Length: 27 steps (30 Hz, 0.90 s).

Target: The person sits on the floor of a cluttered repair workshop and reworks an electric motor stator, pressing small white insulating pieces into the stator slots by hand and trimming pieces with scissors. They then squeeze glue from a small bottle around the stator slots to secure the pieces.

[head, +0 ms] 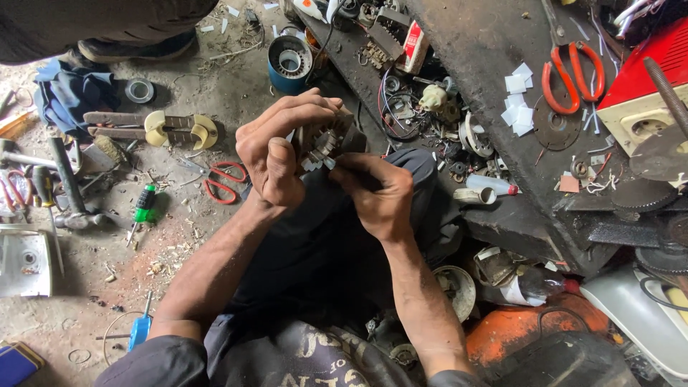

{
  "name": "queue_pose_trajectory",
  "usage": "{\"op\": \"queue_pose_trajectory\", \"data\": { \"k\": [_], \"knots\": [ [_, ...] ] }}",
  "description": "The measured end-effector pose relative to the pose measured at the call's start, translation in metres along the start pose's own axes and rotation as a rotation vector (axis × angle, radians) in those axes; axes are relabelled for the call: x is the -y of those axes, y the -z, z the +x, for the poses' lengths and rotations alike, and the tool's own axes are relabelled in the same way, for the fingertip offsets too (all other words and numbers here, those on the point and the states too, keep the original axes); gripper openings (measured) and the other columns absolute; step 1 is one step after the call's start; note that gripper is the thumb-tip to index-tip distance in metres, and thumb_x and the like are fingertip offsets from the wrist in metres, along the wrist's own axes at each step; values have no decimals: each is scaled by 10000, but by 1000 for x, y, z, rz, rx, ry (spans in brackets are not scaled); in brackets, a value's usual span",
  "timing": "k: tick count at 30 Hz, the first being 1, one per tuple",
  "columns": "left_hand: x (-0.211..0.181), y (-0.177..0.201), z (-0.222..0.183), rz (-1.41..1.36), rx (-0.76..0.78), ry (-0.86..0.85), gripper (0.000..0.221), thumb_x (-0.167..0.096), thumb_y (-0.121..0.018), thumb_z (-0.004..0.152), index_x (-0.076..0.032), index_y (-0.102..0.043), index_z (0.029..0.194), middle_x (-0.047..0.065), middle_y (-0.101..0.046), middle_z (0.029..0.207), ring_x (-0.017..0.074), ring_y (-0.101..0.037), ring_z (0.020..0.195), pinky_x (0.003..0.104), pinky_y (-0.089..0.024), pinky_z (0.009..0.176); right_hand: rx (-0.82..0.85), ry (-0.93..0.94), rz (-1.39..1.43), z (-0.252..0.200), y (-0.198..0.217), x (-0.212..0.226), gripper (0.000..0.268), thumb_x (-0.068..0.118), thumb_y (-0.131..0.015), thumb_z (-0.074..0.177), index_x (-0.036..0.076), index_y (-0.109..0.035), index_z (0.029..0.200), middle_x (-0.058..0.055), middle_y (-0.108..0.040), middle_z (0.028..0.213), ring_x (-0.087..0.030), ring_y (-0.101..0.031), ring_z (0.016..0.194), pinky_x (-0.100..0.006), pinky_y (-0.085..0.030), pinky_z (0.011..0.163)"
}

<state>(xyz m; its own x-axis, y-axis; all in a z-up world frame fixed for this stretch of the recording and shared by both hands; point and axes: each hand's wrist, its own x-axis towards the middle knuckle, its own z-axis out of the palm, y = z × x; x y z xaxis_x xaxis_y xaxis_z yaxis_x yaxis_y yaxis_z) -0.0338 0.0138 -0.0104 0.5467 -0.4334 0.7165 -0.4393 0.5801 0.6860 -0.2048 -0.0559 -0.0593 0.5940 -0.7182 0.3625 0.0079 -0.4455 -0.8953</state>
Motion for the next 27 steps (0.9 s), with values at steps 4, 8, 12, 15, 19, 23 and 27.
{"op": "queue_pose_trajectory", "data": {
  "k": [4,8,12,15,19,23,27],
  "knots": [
    [5,0,0,-43,-17,-8,889,-611,-312,1229,84,-847,1080,226,-819,975,365,-855,994,578,-648,1091,-6,-90,21,-3,-3,-2,117,5,-953,960,76,-927,1049,-97,-872,916,-210,-851,863,-350,-658,785],
    [-1,1,4,-56,-11,0,874,-596,-310,1242,80,-837,1073,226,-810,960,356,-847,977,593,-656,1072,-15,-89,11,5,-6,7,129,22,-985,936,67,-929,1044,-128,-880,920,-253,-867,886,-378,-662,822],
    [-3,6,7,-99,28,-27,672,-513,-563,1165,95,-823,1042,246,-813,956,382,-856,970,611,-650,1071,-47,-166,137,1,-6,9,310,43,-1015,916,55,-835,1168,-146,-857,986,-238,-852,901,-374,-679,790],
    [-21,8,16,-199,63,-3,647,-499,-609,1176,94,-792,994,246,-800,933,379,-856,957,610,-658,1064,-4,-213,453,1,3,13,766,-51,-1024,872,49,-585,1492,-185,-820,1245,-256,-827,1071,-394,-705,906],
    [-41,6,21,-310,121,85,542,-343,-651,1200,105,-749,910,274,-778,890,391,-834,855,653,-706,968,166,-163,817,0,-1,17,1172,-229,-966,827,72,-343,1773,-202,-766,1500,-325,-753,1408,-547,-643,1233],
    [-36,2,13,-419,93,108,948,-709,-389,1228,98,-770,908,244,-791,884,305,-828,853,564,-732,924,117,-162,800,-1,0,18,981,-224,-933,852,-11,-443,1675,-228,-794,1322,-346,-805,1264,-557,-732,1089],
    [-33,2,9,-433,96,110,1042,-822,-353,1183,81,-785,893,228,-805,869,306,-845,843,510,-722,903,116,-138,717,-7,0,10,908,-155,-953,878,-49,-455,1629,-248,-766,1218,-322,-797,1119,-481,-749,908]
  ]
}}
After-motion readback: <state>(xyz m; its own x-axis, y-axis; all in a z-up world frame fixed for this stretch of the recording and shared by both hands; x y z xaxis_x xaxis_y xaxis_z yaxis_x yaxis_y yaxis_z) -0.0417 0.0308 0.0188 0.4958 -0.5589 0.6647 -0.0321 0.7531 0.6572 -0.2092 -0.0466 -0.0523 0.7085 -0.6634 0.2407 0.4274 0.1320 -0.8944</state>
